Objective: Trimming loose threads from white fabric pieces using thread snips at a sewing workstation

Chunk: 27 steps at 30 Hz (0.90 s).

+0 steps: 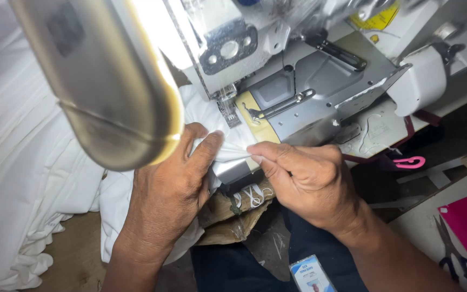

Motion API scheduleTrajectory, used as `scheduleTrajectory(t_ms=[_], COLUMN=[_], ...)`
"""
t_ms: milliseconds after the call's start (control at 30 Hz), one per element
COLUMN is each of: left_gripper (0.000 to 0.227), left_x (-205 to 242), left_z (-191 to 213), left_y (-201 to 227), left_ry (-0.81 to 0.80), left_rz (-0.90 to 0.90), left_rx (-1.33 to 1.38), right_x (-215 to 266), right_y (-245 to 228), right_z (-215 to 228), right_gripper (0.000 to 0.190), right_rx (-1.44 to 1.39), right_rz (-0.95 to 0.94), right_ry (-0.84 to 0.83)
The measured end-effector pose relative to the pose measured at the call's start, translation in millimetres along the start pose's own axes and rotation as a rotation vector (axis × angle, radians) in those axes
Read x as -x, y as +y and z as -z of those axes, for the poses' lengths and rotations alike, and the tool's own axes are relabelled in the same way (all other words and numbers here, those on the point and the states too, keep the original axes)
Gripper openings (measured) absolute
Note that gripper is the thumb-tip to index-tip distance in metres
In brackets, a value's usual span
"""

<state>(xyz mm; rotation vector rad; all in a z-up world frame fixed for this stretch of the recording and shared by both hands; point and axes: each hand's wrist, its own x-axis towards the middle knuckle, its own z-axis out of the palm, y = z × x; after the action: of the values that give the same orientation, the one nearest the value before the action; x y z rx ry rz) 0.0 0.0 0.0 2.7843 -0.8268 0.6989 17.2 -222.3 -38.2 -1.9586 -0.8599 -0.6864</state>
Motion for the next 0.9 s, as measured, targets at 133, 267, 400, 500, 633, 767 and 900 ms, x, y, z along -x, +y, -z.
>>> scheduleTrajectory(t_ms=[133, 267, 400, 500, 633, 767, 900], left_gripper=[0.049, 0.051, 0.054, 0.055, 0.053, 0.045, 0.026], left_x=[0, 3, 2, 2, 2, 3, 21], left_z=[-1, -2, 0, 1, -5, -15, -71], left_y=[0, 5, 3, 4, 1, -8, -88], left_ry=[0.054, -0.012, 0.048, 0.057, 0.076, 0.16, 0.495], left_rz=[-0.019, 0.103, 0.003, -0.01, -0.031, -0.055, 0.403], left_rx=[0.016, 0.036, 0.073, 0.045, 0.047, 0.008, -0.073], right_x=[3, 35, 89, 139, 174, 180, 181], right_y=[-3, 6, 18, 35, 60, 73, 91], right_z=[7, 2, -10, -12, -22, -34, -47], right_gripper=[0.018, 0.028, 0.033, 0.035, 0.039, 0.04, 0.041], right_rx=[0.063, -0.057, -0.255, -0.227, -0.192, -0.169, -0.162], right_rz=[0.016, 0.065, -0.157, -0.44, -0.713, -0.911, -1.102], right_ry=[-0.024, -0.001, -0.086, -0.305, -0.514, -0.776, -1.026])
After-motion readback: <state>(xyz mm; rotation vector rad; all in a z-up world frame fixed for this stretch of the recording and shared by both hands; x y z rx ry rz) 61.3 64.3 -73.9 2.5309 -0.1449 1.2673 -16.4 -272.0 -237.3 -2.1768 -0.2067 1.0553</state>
